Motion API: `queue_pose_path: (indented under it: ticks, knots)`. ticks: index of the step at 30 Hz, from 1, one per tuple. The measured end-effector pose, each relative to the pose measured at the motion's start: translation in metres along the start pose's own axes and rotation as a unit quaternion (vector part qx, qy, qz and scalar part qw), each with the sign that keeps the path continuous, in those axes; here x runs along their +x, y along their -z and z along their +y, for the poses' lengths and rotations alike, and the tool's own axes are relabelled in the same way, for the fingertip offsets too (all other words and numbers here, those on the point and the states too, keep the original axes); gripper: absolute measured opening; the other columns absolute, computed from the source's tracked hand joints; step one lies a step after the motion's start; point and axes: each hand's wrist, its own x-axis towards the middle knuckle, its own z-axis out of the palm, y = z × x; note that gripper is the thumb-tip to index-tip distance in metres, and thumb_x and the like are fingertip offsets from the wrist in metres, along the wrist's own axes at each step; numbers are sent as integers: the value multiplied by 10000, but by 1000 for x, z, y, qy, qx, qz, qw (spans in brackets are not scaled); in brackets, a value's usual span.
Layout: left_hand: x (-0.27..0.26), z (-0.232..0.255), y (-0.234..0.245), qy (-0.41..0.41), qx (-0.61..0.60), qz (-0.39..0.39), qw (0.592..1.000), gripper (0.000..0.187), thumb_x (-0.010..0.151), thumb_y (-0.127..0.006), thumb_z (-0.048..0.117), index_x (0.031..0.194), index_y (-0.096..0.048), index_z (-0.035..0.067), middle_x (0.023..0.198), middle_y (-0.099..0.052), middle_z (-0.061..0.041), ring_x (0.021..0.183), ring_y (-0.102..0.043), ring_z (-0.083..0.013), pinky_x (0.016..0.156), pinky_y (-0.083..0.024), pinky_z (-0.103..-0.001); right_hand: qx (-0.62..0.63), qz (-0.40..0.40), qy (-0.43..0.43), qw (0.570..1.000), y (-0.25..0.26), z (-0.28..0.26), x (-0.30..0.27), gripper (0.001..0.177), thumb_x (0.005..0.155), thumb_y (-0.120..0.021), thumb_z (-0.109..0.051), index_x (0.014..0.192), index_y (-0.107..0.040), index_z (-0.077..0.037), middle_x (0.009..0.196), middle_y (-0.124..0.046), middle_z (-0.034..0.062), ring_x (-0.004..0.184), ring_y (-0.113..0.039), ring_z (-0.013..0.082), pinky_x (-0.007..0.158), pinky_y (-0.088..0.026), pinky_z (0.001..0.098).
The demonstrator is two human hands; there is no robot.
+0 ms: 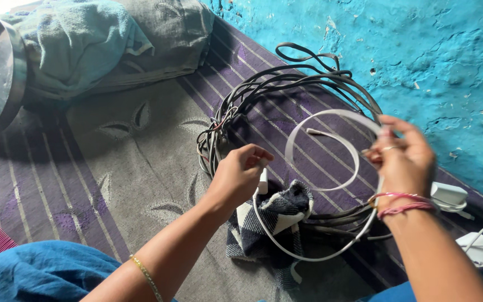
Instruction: The person wipes a white phone charger and its cable with a small checkered cloth, then wraps the cable around the charger. The person repeats the wiping and wrapping process on the same charger multiple times.
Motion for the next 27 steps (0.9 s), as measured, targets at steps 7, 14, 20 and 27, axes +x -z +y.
queue_pose_path:
  ticks: [7,14,20,27]
  knots:
    - [14,-41,-6,-30,228,19,973,503,836,-764,263,1298,-628,115,1249,-606,-167,1115,-647,-313,969,-529,-398,-432,-43,-106,895,7,26,7,658,882,-777,-260,1425,-521,8,1403,-564,284,1317,-556,394,1093,-422,469]
    - [9,-64,-24,-20,316,-58,947,569,902,-727,423,1414,-543,254,1215,-653,-149,1139,-651,-334,943,-485,-513,-432,-236,71,868,-26,29,-36,451,834,-781,-366,1216,-736,-131,1400,-622,218,1319,-583,370,1071,-450,427]
    - [-11,-45,-21,-146,216,26,965,449,749,-809,241,1189,-739,186,1122,-740,-143,1037,-724,-342,897,-569,-413,-345,-305,-79,884,-38,15,-61,467,883,-733,-329,1269,-687,-71,1215,-766,152,1136,-747,241,976,-557,335]
    - [-48,5,-21,-276,13,14,961,461,789,-787,116,1242,-702,125,1262,-704,-139,1048,-765,-250,880,-617,-324,-65,-227,-320,917,-46,-8,-66,535,975,-629,-397,1325,-603,6,998,-732,145,832,-698,224,767,-581,333]
